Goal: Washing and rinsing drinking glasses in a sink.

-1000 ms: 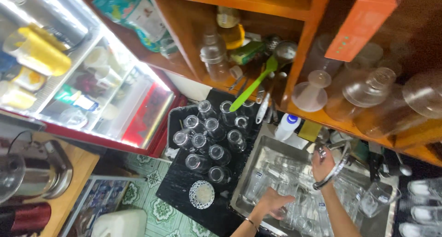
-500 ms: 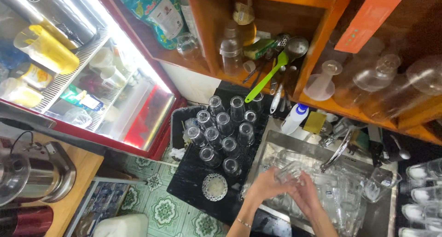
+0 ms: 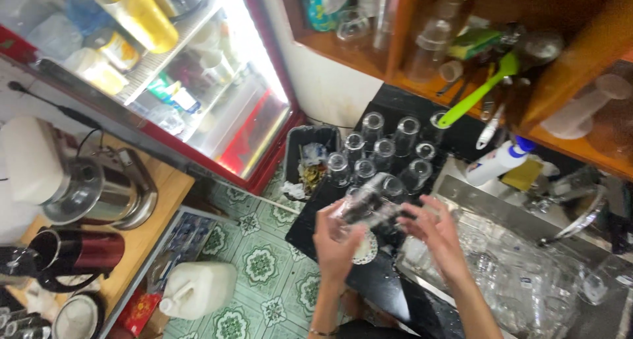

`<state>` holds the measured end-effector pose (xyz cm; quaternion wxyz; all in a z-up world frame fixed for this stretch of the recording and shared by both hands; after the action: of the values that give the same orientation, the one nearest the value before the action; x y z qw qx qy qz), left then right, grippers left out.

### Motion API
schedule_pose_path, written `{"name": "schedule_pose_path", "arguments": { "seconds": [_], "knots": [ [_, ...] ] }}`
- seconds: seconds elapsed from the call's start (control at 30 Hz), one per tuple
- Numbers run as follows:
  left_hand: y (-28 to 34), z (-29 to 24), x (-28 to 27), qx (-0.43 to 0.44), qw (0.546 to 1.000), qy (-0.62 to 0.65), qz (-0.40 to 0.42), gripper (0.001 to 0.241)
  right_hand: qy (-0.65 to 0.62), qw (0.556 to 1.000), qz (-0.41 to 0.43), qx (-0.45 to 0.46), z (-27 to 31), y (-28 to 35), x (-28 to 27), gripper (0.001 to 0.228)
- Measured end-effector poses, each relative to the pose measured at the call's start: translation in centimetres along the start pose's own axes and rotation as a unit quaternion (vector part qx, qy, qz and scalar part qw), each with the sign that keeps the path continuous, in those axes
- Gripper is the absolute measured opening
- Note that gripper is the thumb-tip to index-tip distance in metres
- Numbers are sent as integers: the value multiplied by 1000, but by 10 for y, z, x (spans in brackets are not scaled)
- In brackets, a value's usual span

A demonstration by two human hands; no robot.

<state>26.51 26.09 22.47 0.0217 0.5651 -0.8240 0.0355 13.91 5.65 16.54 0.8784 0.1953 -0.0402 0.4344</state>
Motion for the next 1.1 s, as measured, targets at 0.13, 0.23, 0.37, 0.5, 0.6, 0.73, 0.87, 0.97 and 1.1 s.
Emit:
{"name": "schedule_pose_path", "arguments": {
  "seconds": [0.13, 0.23, 0.37, 0.5, 0.6, 0.73, 0.87, 0.97, 1.1],
  "knots": [
    [-23, -15, -74, 6, 993, -92, -68, 59, 75, 994, -65, -38, 28, 6, 10, 60],
    [-45, 1, -109, 3, 979, -170, -111, 57, 64, 988, -105, -92, 27, 4, -14, 56],
    [-73, 45, -112, 5, 966, -242, -88, 58, 44, 981, -172, -72, 10, 19, -52, 50],
    [-93, 108, -96, 6, 953, -300, -33, 62, 31, 974, -198, -109, -6, 41, -97, 47],
    [-94, 117, -81, 24, 936, -351, -16, 63, 13, 967, -222, -127, -18, 62, -129, 47],
    [-102, 131, -65, 30, 934, -357, 3, 64, 1, 960, -253, -122, -35, 77, -156, 45],
    [-103, 145, -50, 36, 933, -358, 12, 63, 12, 951, -293, -94, -59, 98, -186, 44],
    [-107, 150, -47, 54, 926, -374, 21, 67, 7, 956, -284, -75, -69, 96, -199, 43],
    [-99, 107, -28, -28, 925, -375, 46, 76, 28, 955, -294, -11, -77, 89, -205, 41]
  ]
}}
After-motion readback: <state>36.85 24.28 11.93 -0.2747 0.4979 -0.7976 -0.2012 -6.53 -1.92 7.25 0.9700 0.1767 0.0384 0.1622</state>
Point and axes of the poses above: each hand's wrist, its own y-axis away from the middle knuckle, its own x-axis out of the palm, z = x × y, the point moved 10 cm from there along -y, towards the middle knuckle
